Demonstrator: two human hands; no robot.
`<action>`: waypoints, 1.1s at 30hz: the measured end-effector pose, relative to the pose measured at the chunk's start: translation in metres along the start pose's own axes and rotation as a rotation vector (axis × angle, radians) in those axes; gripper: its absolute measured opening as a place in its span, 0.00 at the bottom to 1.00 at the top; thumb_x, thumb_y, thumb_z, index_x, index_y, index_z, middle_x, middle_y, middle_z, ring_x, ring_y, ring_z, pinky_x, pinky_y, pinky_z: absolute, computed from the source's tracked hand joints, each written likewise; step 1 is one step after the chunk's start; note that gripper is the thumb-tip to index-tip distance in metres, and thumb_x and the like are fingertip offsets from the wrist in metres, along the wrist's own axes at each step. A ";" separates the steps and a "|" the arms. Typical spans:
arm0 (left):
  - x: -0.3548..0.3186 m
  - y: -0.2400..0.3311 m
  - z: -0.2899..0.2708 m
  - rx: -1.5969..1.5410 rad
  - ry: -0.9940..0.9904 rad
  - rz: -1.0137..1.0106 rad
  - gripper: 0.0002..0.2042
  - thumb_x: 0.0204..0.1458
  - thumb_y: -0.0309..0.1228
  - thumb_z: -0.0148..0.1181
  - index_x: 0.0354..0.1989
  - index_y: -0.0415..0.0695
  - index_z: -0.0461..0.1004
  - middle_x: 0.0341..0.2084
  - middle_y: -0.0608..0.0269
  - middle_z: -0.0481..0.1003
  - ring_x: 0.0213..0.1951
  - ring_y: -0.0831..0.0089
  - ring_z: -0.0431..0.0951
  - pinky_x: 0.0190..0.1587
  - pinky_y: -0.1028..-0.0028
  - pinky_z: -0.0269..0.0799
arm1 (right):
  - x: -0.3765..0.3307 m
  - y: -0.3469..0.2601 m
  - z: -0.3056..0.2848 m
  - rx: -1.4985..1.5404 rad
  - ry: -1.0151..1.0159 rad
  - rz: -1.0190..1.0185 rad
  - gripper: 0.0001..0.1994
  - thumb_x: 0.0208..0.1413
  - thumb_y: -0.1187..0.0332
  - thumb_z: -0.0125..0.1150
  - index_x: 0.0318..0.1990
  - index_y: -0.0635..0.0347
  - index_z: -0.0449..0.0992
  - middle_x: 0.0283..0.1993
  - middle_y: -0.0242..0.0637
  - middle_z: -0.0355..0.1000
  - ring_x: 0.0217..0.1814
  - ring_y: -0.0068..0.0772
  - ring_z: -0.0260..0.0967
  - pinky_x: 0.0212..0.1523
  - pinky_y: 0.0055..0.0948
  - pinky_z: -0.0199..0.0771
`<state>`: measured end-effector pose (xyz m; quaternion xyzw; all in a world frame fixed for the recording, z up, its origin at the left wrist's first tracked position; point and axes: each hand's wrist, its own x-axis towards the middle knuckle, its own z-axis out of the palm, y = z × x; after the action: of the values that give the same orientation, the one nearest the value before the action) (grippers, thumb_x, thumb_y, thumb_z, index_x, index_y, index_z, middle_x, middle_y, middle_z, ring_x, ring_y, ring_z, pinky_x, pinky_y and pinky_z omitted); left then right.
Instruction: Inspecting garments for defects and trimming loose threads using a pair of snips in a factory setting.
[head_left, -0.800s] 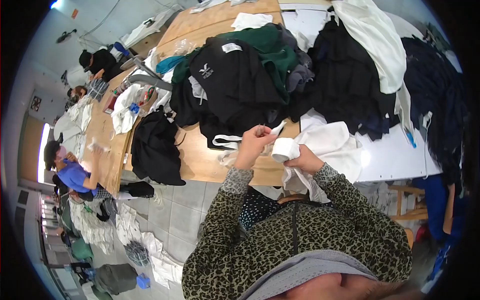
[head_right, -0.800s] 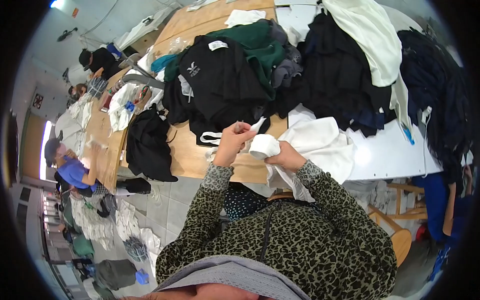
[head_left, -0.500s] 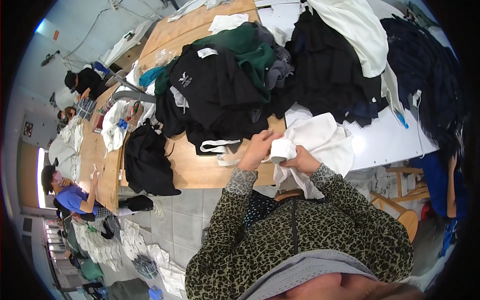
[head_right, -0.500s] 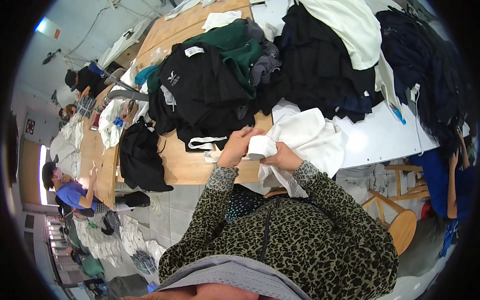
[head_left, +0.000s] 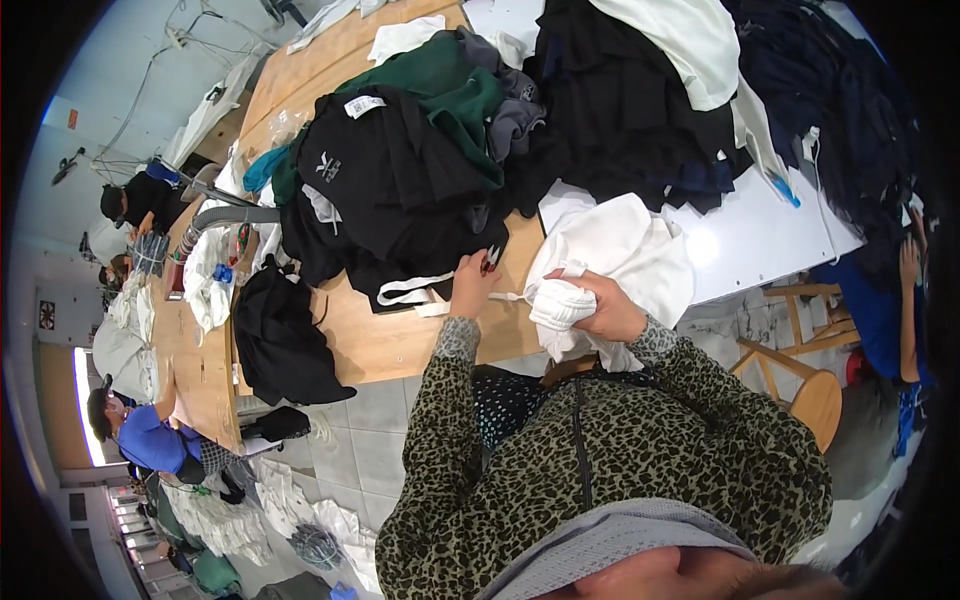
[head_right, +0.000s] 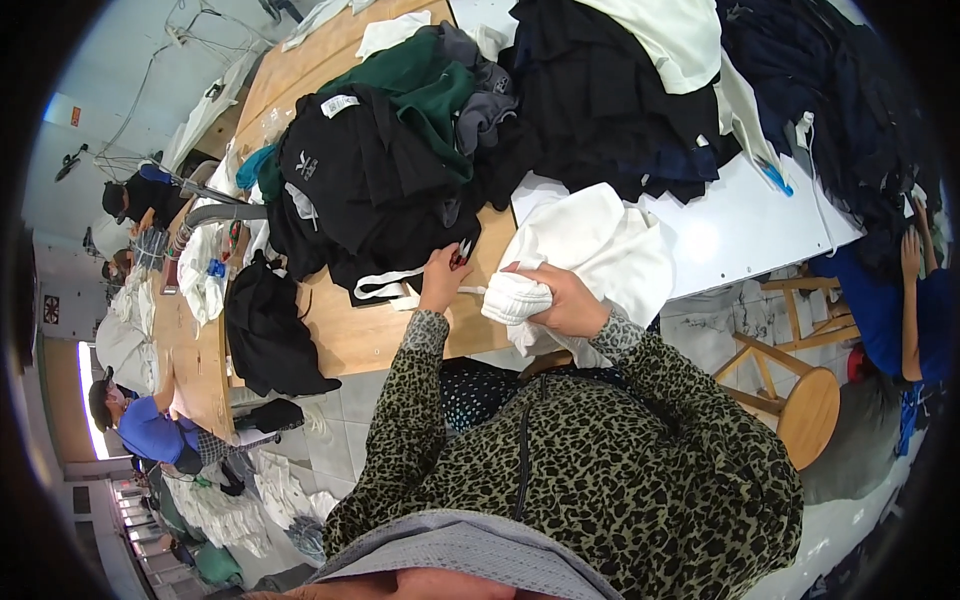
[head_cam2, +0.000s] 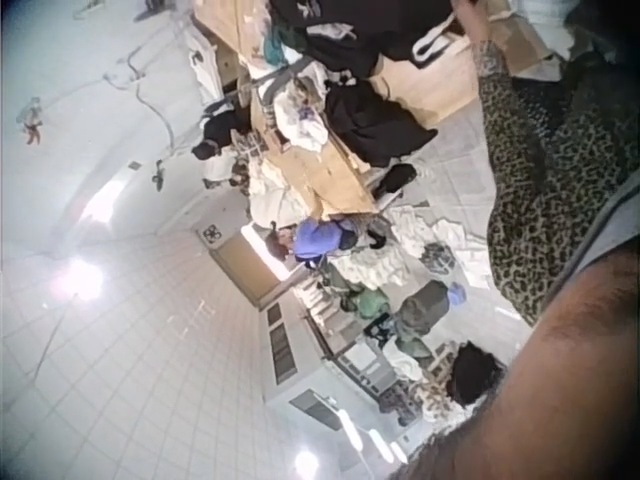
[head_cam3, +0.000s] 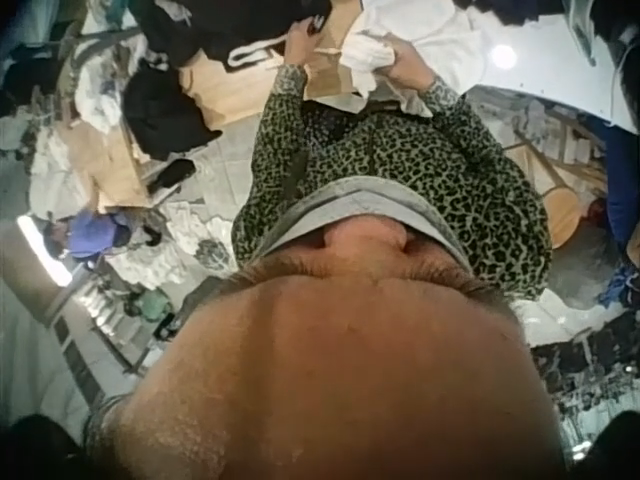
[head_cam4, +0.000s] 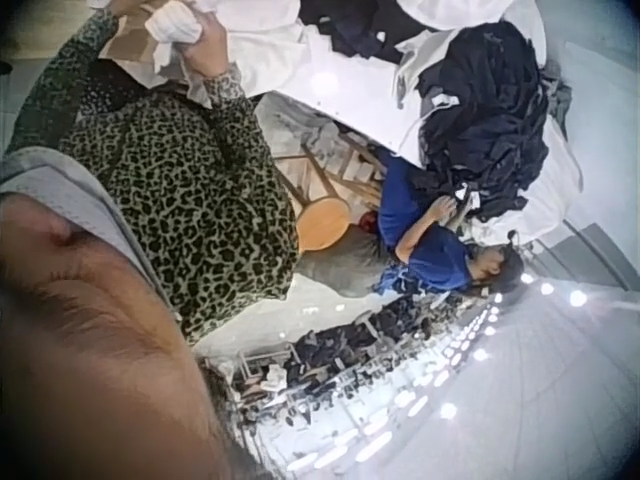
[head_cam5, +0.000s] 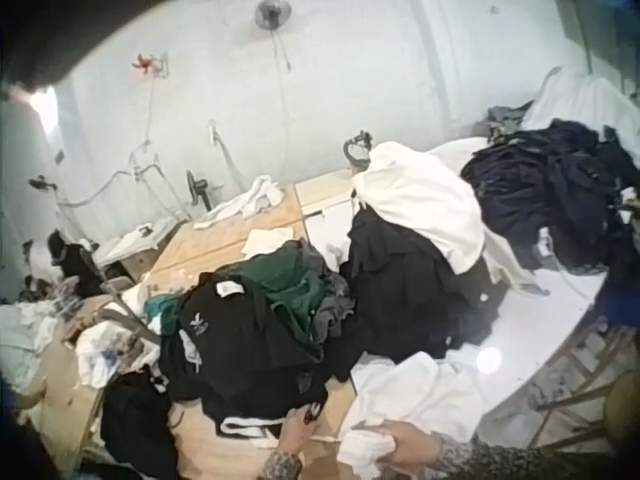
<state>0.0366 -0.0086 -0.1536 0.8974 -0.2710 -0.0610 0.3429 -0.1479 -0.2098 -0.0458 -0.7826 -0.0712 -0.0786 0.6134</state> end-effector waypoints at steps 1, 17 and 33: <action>0.000 0.002 0.000 -0.001 -0.003 -0.003 0.25 0.38 0.28 0.68 0.49 0.35 0.70 0.36 0.50 0.71 0.37 0.57 0.72 0.41 0.67 0.70 | -0.001 -0.002 0.001 0.058 0.018 0.008 0.27 0.40 0.75 0.68 0.53 0.60 0.70 0.47 0.38 0.73 0.50 0.34 0.69 0.52 0.28 0.67; -0.057 0.114 -0.031 -0.598 -0.648 -0.162 0.18 0.54 0.26 0.55 0.54 0.37 0.67 0.38 0.64 0.76 0.41 0.78 0.74 0.45 0.77 0.70 | -0.010 0.022 0.007 0.530 0.207 0.319 0.30 0.40 0.81 0.64 0.55 0.63 0.65 0.48 0.31 0.71 0.49 0.23 0.68 0.51 0.25 0.67; -0.069 0.134 -0.036 -0.309 -0.431 0.046 0.09 0.55 0.26 0.52 0.43 0.39 0.68 0.27 0.55 0.76 0.30 0.67 0.76 0.34 0.72 0.70 | -0.005 0.068 0.037 0.331 0.310 0.295 0.16 0.50 0.78 0.54 0.48 0.60 0.75 0.37 0.42 0.68 0.44 0.33 0.65 0.48 0.24 0.63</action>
<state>-0.0708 -0.0336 -0.0449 0.7944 -0.3454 -0.2837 0.4113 -0.1368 -0.1900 -0.1205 -0.6520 0.1267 -0.0945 0.7416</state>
